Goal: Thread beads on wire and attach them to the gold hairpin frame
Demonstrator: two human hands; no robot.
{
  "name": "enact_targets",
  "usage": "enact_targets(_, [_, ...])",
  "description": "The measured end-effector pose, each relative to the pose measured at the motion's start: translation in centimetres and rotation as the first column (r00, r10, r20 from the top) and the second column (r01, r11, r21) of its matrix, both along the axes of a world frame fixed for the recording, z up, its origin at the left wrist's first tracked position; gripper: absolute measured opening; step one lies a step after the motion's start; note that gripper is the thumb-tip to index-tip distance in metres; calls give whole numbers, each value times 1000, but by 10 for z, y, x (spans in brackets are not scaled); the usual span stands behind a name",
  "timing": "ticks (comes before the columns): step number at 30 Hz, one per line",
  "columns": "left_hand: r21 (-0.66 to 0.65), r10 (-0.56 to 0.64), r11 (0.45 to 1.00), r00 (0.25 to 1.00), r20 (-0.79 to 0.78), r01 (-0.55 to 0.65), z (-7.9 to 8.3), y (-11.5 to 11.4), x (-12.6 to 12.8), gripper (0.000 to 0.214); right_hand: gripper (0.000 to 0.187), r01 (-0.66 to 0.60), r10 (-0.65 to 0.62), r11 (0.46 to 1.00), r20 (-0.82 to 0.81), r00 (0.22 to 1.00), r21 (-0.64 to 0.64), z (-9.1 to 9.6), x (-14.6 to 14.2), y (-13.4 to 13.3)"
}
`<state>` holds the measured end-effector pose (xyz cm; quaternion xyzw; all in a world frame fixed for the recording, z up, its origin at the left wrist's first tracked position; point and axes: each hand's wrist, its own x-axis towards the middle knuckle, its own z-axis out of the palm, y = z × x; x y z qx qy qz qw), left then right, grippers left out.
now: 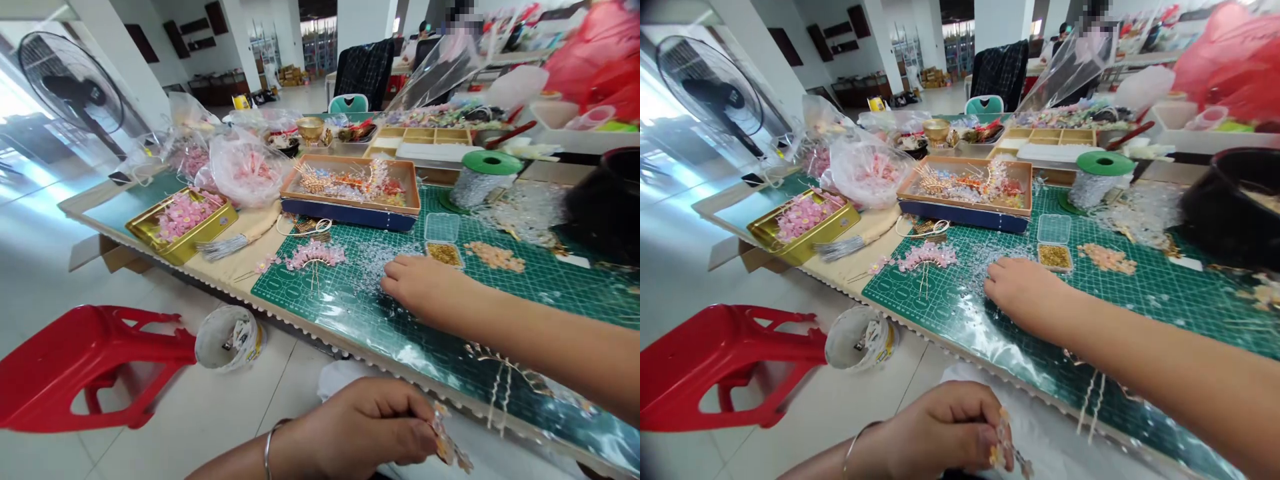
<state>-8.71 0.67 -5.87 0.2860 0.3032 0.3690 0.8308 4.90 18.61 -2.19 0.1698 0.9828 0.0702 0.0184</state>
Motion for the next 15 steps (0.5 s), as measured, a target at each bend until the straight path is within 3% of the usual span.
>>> enact_targets(5, [-43, 3, 999, 1000, -27, -4, -2, 7, -5, 47, 14, 70, -71, 996, -10, 997, -57, 4, 7, 15])
enact_targets(9, [-96, 4, 995, 999, -37, -7, 0, 9, -6, 49, 18, 206, -222, 966, -89, 971, -156, 22, 10, 21])
enact_targets(15, [-104, 20, 994, 1000, -4, -20, -5, 8, -5, 50, 13, 409, -520, 828, -253, 816, -383, 50, 17, 34])
